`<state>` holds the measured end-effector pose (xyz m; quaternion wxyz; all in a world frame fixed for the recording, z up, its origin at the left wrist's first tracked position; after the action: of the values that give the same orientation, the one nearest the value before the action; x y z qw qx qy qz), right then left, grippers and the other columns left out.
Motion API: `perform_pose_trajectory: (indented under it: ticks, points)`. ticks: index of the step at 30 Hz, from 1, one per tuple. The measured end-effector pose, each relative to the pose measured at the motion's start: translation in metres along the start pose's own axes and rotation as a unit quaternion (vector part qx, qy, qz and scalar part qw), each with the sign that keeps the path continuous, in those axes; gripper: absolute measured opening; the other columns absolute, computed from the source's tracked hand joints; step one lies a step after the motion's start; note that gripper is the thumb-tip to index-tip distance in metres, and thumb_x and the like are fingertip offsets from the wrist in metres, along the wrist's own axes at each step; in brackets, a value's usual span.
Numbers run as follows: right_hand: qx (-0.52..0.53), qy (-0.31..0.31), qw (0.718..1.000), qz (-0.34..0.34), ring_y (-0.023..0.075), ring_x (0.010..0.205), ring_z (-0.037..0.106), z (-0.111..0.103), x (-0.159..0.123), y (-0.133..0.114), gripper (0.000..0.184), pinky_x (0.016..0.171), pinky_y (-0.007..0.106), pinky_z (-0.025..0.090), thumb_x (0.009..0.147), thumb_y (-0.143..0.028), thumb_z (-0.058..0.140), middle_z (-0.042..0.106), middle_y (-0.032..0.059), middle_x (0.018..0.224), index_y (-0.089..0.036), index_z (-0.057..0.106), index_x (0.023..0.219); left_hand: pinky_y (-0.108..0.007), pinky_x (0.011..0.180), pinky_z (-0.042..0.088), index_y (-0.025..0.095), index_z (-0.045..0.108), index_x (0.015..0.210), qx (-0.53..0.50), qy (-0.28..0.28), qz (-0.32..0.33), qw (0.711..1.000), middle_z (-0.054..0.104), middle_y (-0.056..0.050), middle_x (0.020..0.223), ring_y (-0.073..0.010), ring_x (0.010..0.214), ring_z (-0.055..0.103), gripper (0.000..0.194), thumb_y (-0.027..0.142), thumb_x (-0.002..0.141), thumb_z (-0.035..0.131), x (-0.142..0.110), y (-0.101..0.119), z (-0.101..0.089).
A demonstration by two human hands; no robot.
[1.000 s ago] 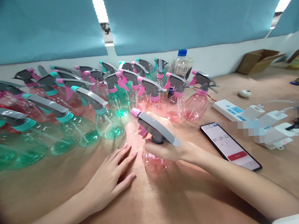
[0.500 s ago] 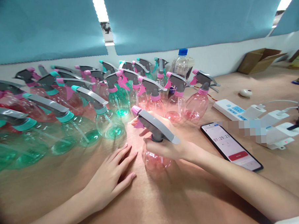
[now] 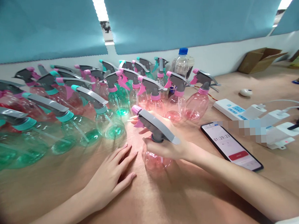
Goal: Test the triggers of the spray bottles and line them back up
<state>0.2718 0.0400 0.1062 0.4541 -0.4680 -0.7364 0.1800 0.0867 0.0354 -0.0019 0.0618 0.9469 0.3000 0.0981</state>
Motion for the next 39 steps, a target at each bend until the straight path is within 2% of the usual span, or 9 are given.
perform_pose_trajectory:
  ticks: [2, 7, 13, 17, 20, 25, 29, 35, 39]
  points:
    - [-0.004, 0.001, 1.0, 0.004, 0.0115, 0.041, 0.042, -0.0004, -0.0004, 0.0008, 0.047, 0.044, 0.027, 0.045, 0.065, -0.019, 0.045, 0.05, -0.0051, 0.052, -0.025, 0.064, 0.107, -0.05, 0.107, 0.037, 0.018, 0.041, 0.143, -0.001, 0.0, -0.002, 1.0, 0.04, -0.014, 0.148, -0.0312, 0.137, 0.034, 0.052, 0.044, 0.098, 0.041, 0.0001, -0.0003, 0.0]
    - [-0.007, 0.004, 1.0, -0.008, 0.014, 0.048, 0.049, -0.0014, -0.0022, 0.0019, 0.049, 0.044, 0.027, 0.044, 0.065, -0.018, 0.045, 0.057, -0.0024, 0.059, -0.026, 0.063, 0.11, -0.05, 0.108, 0.037, 0.019, 0.04, 0.143, -0.005, -0.002, -0.005, 1.0, 0.04, -0.013, 0.149, -0.0308, 0.137, 0.034, 0.051, 0.043, 0.098, 0.041, -0.0001, -0.0009, 0.0]
    - [-0.013, -0.016, 1.0, 0.007, 0.0123, 0.038, 0.036, 0.0004, -0.0063, 0.0104, 0.047, 0.038, 0.026, 0.039, 0.068, -0.017, 0.048, 0.037, -0.0077, 0.043, -0.025, 0.063, 0.112, -0.049, 0.107, 0.037, 0.017, 0.041, 0.143, -0.004, 0.003, 0.001, 1.0, 0.04, -0.015, 0.148, -0.0318, 0.136, 0.035, 0.051, 0.042, 0.098, 0.042, -0.0004, -0.0001, -0.0003]
    - [0.004, -0.018, 1.0, -0.008, 0.0168, 0.056, 0.058, 0.0012, -0.0047, 0.0072, 0.048, 0.052, 0.03, 0.053, 0.068, -0.016, 0.047, 0.058, -0.0021, 0.058, -0.025, 0.063, 0.113, -0.05, 0.107, 0.037, 0.018, 0.041, 0.143, 0.001, 0.003, 0.0, 1.0, 0.04, -0.015, 0.148, -0.0316, 0.136, 0.035, 0.051, 0.043, 0.098, 0.041, -0.0005, 0.0, 0.0004]
    - [0.013, -0.015, 1.0, -0.009, 0.0188, 0.068, 0.065, 0.002, -0.0031, 0.0052, 0.05, 0.06, 0.032, 0.057, 0.068, -0.015, 0.046, 0.067, 0.001, 0.073, -0.025, 0.062, 0.115, -0.05, 0.107, 0.037, 0.019, 0.041, 0.143, 0.003, 0.001, 0.0, 1.0, 0.04, -0.014, 0.148, -0.0312, 0.136, 0.035, 0.051, 0.043, 0.098, 0.041, -0.0009, 0.0001, 0.0009]
    - [0.002, -0.002, 1.0, -0.01, 0.0182, 0.068, 0.066, 0.0015, -0.0044, 0.0069, 0.053, 0.056, 0.029, 0.056, 0.067, -0.016, 0.048, 0.071, 0.0031, 0.086, -0.024, 0.06, 0.118, -0.05, 0.107, 0.037, 0.018, 0.041, 0.143, -0.002, 0.006, 0.001, 1.0, 0.04, -0.015, 0.148, -0.0322, 0.136, 0.036, 0.051, 0.043, 0.098, 0.041, -0.0008, 0.0004, 0.0002]
    - [-0.015, 0.005, 1.0, 0.002, 0.014, 0.05, 0.058, 0.0008, -0.0053, 0.0089, 0.056, 0.045, 0.026, 0.05, 0.068, -0.017, 0.048, 0.07, 0.0015, 0.078, -0.025, 0.059, 0.122, -0.05, 0.107, 0.037, 0.018, 0.04, 0.143, 0.001, 0.007, 0.002, 1.0, 0.04, -0.015, 0.148, -0.0319, 0.136, 0.035, 0.051, 0.043, 0.098, 0.041, -0.0008, 0.0003, 0.0]
    - [-0.022, 0.028, 0.999, -0.009, 0.017, 0.063, 0.063, -0.0002, -0.0035, 0.0049, 0.059, 0.049, 0.028, 0.051, 0.064, -0.018, 0.046, 0.071, 0.0048, 0.094, -0.024, 0.059, 0.122, -0.05, 0.107, 0.037, 0.018, 0.041, 0.143, 0.005, 0.004, 0.003, 1.0, 0.04, -0.015, 0.148, -0.0319, 0.136, 0.035, 0.051, 0.043, 0.098, 0.041, -0.0005, -0.0002, 0.0005]
    - [-0.015, 0.019, 1.0, 0.0, 0.0144, 0.056, 0.058, 0.0017, -0.0063, 0.009, 0.057, 0.046, 0.026, 0.048, 0.065, -0.017, 0.046, 0.07, 0.0035, 0.087, -0.025, 0.059, 0.12, -0.05, 0.107, 0.037, 0.018, 0.041, 0.143, 0.004, 0.007, 0.003, 1.0, 0.04, -0.015, 0.148, -0.0313, 0.136, 0.035, 0.051, 0.043, 0.098, 0.041, 0.0001, -0.0001, -0.0006]
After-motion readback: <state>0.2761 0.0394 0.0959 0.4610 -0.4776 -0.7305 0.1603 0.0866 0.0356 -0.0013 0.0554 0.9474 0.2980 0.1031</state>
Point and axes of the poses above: each hand's wrist, its own x-axis towards the middle knuckle, its own z-axis out of the palm, y = z × x, the point moved 5 cm from there along x, towards the middle knuckle
